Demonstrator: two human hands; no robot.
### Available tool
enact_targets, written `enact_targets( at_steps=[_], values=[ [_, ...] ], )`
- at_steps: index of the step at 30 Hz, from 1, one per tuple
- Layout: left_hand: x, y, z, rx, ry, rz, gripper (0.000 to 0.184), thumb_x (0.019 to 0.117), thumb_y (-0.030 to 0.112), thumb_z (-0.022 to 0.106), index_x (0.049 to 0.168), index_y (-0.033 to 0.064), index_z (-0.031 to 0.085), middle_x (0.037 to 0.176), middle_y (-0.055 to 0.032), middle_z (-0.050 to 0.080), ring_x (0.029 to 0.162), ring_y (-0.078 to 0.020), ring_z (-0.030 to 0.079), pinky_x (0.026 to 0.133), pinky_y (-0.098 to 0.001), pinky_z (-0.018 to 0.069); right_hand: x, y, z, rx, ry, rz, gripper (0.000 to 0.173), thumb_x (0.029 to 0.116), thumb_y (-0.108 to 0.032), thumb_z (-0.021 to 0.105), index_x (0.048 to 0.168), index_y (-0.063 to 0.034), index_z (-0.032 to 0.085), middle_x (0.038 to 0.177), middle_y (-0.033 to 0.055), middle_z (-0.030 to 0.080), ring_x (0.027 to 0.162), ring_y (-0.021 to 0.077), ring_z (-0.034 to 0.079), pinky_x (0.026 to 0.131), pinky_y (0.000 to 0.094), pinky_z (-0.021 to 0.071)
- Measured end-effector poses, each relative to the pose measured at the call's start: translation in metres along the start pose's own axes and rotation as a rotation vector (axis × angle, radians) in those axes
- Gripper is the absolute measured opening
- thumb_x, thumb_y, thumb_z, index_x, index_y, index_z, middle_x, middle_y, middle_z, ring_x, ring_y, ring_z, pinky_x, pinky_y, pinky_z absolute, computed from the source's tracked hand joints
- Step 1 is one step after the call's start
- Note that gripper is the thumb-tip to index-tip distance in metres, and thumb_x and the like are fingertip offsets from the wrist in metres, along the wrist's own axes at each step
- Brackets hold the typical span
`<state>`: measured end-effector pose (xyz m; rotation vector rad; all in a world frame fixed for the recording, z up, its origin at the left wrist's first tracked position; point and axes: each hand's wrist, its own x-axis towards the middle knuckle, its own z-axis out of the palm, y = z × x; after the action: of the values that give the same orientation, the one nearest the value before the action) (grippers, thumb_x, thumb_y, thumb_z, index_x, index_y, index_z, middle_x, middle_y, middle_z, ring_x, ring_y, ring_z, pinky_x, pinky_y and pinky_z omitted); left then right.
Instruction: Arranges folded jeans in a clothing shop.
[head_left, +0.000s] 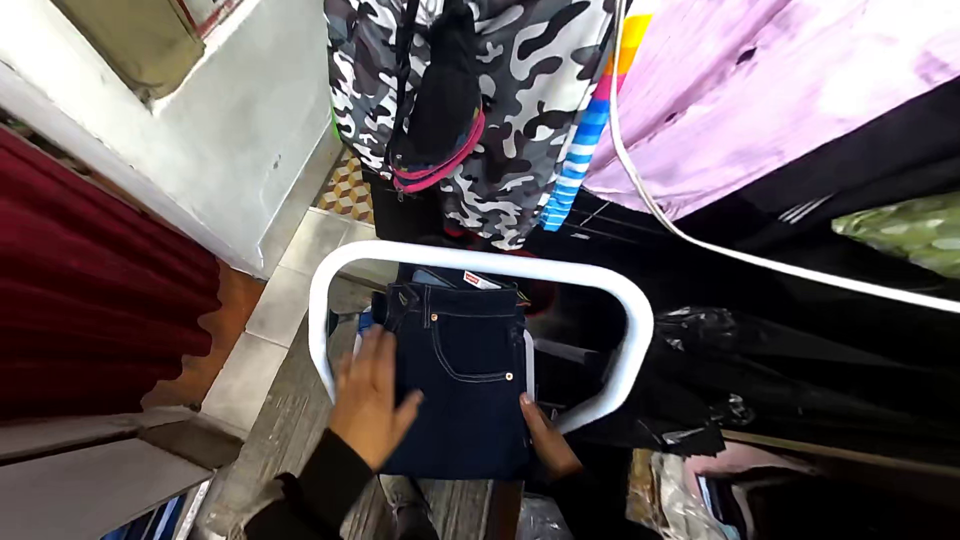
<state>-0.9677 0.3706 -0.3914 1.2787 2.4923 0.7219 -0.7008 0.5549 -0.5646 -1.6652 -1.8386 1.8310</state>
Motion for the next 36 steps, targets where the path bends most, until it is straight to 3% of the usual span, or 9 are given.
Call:
enact_targets(
  at_steps=[4, 8, 11, 17, 23, 27, 29, 31, 36],
  values=[
    [-0.056, 0.015, 0.062, 0.287, -0.102, 0.412, 0.1, 0.072, 0.065, 0.08, 0.151, 0.0107, 0.049, 0.157, -0.0151, 0.047, 0.146, -0.0324, 0.044, 0.116, -0.0568, 0.0387, -0.073, 0.019, 0.002, 0.233, 0.063, 0.274, 0.072, 0.1057, -0.062, 0.031, 0.145, -0.0044, 0.05, 0.118, 0.0204, 0.07, 0.102, 0.0332, 0.07, 0.083, 0.0565, 0.0584],
    [-0.062, -0.004, 0.105, 0.613, -0.054, 0.516, 0.078, 0.0821, 0.027, 0.079, 0.152, 0.0094, 0.048, 0.153, -0.0175, 0.051, 0.14, -0.0331, 0.052, 0.11, -0.0507, 0.0451, -0.093, 0.013, 0.016, 0.864, 0.009, 0.465, 0.081, 0.1011, -0.069, 0.034, 0.153, -0.0069, 0.035, 0.136, 0.0267, 0.057, 0.116, 0.0406, 0.064, 0.095, 0.057, 0.055],
    [-0.055, 0.001, 0.104, 0.695, -0.043, 0.496, 0.062, 0.091, 0.015, 0.068, 0.15, 0.0068, 0.05, 0.151, -0.0198, 0.052, 0.137, -0.0351, 0.054, 0.107, -0.0507, 0.0484, -0.093, 0.002, 0.013, 0.988, 0.01, 0.483, 0.076, 0.1019, -0.065, 0.038, 0.146, -0.0029, 0.042, 0.131, 0.0254, 0.06, 0.112, 0.0386, 0.065, 0.094, 0.0562, 0.0554],
    [-0.046, 0.007, 0.108, 0.779, -0.04, 0.46, 0.057, 0.0934, 0.014, 0.065, 0.148, 0.0032, 0.051, 0.148, -0.0229, 0.054, 0.133, -0.0381, 0.057, 0.101, -0.0503, 0.0521, -0.108, -0.022, 0.002, 1.017, -0.051, 0.434, 0.063, 0.1076, -0.053, 0.031, 0.124, 0.0031, 0.055, 0.115, 0.0243, 0.068, 0.099, 0.0331, 0.07, 0.089, 0.0501, 0.057],
    [-0.045, 0.012, 0.105, 0.651, -0.199, 0.424, 0.092, 0.07, 0.04, 0.086, 0.148, 0.0057, 0.05, 0.15, -0.0227, 0.052, 0.136, -0.0419, 0.053, 0.098, -0.056, 0.0518, -0.091, 0.01, 0.015, 1.087, -0.076, 0.469, 0.066, 0.1037, -0.063, 0.032, 0.128, -0.0044, 0.05, 0.107, 0.0181, 0.068, 0.086, 0.0256, 0.068, 0.074, 0.0411, 0.0571],
    [-0.027, 0.022, 0.063, 0.277, -0.418, 0.213, 0.085, 0.0819, 0.06, 0.072, 0.15, 0.0138, 0.049, 0.157, -0.0139, 0.046, 0.144, -0.0348, 0.044, 0.114, -0.0594, 0.0374, -0.065, 0.023, 0.028, 1.0, -0.181, 0.481, 0.082, 0.0893, -0.087, 0.025, 0.112, -0.0152, 0.057, 0.082, 0.0055, 0.061, 0.064, 0.017, 0.06, 0.057, 0.0359, 0.0528],
    [-0.009, 0.026, 0.023, 0.101, -0.272, 0.018, 0.084, 0.0834, 0.062, 0.072, 0.15, 0.0155, 0.05, 0.16, -0.008, 0.043, 0.144, -0.0303, 0.044, 0.117, -0.0563, 0.0364, -0.055, 0.023, 0.023, 0.837, -0.15, 0.401, 0.081, 0.0958, -0.079, 0.031, 0.144, -0.0159, 0.049, 0.115, 0.0131, 0.066, 0.097, 0.0263, 0.066, 0.083, 0.0491, 0.056],
    [0.007, 0.02, -0.005, -0.035, -0.107, -0.154, 0.088, 0.0841, 0.046, 0.08, 0.152, 0.003, 0.044, 0.157, -0.0189, 0.043, 0.142, -0.039, 0.045, 0.114, -0.0631, 0.0369, -0.041, 0.021, 0.017, 0.77, -0.17, 0.258, 0.079, 0.1, -0.072, 0.033, 0.156, -0.0156, 0.038, 0.146, 0.0131, 0.056, 0.13, 0.0297, 0.057, 0.105, 0.0563, 0.0492],
    [0.012, -0.022, 0.001, -0.481, -0.299, -0.692, 0.097, 0.0789, 0.053, 0.082, 0.154, 0.0122, 0.037, 0.134, -0.0198, 0.063, 0.123, -0.0313, 0.063, 0.106, -0.0519, 0.0491, 0.002, -0.032, 0.018, 0.528, -0.093, 0.002, 0.074, 0.1013, -0.07, 0.03, 0.152, -0.0182, 0.044, 0.142, 0.01, 0.061, 0.127, 0.025, 0.06, 0.102, 0.0549, 0.0523]
  ],
)
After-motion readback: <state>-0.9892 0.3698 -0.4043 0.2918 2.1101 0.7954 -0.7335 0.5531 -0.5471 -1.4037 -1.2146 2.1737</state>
